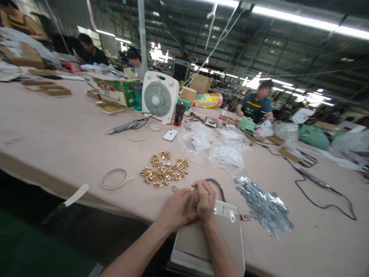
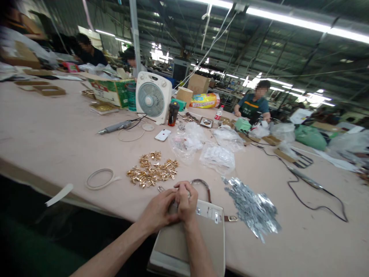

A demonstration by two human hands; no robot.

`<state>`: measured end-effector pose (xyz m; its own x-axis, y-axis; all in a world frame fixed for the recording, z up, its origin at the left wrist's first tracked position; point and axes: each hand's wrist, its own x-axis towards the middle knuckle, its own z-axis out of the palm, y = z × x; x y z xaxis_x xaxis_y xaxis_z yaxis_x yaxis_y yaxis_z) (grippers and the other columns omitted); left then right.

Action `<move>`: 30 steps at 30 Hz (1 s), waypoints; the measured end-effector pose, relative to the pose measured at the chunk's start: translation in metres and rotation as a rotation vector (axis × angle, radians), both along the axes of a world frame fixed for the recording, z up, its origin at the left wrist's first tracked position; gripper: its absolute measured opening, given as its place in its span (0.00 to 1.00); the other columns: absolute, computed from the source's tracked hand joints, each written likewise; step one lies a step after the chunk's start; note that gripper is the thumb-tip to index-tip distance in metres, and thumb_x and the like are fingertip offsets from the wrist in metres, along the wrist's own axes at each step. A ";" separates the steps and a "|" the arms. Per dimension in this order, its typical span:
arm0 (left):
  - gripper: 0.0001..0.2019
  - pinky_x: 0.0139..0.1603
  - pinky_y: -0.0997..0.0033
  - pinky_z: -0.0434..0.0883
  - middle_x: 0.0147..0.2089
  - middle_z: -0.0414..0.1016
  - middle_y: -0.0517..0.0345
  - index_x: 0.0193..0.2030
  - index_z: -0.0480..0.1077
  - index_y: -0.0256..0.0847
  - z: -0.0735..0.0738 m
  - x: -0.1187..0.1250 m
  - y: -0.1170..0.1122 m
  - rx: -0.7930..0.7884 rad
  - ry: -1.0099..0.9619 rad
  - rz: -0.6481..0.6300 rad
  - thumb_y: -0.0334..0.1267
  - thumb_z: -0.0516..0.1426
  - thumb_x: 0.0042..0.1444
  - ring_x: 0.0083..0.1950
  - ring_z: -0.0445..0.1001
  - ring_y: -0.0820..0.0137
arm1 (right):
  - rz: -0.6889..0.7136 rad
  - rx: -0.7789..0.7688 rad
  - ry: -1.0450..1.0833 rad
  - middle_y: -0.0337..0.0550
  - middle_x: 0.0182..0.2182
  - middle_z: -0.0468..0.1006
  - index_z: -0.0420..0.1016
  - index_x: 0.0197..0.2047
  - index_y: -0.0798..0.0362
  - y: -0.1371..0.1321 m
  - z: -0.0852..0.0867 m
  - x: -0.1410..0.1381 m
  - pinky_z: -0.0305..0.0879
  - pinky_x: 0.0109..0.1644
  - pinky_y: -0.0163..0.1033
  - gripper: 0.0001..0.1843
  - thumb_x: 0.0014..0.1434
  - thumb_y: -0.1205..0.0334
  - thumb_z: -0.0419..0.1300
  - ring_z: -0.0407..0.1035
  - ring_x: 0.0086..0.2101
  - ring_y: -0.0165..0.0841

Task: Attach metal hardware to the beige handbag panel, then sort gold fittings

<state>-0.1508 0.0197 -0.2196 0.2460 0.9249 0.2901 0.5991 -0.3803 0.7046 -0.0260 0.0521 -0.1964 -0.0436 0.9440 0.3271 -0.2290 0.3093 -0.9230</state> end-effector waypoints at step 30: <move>0.23 0.69 0.50 0.71 0.66 0.72 0.54 0.64 0.70 0.48 -0.032 -0.005 0.013 0.131 0.022 0.075 0.55 0.55 0.67 0.67 0.72 0.56 | -1.100 -0.267 -0.010 0.33 0.23 0.71 0.73 0.39 0.54 -0.037 -0.034 0.407 0.62 0.22 0.33 0.27 0.46 0.40 0.68 0.66 0.22 0.30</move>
<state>-0.1556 0.0332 -0.2520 0.1848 0.8957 0.4045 0.6442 -0.4212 0.6385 0.3807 0.0152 -0.2306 0.8521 0.5110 0.1135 0.0534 0.1308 -0.9900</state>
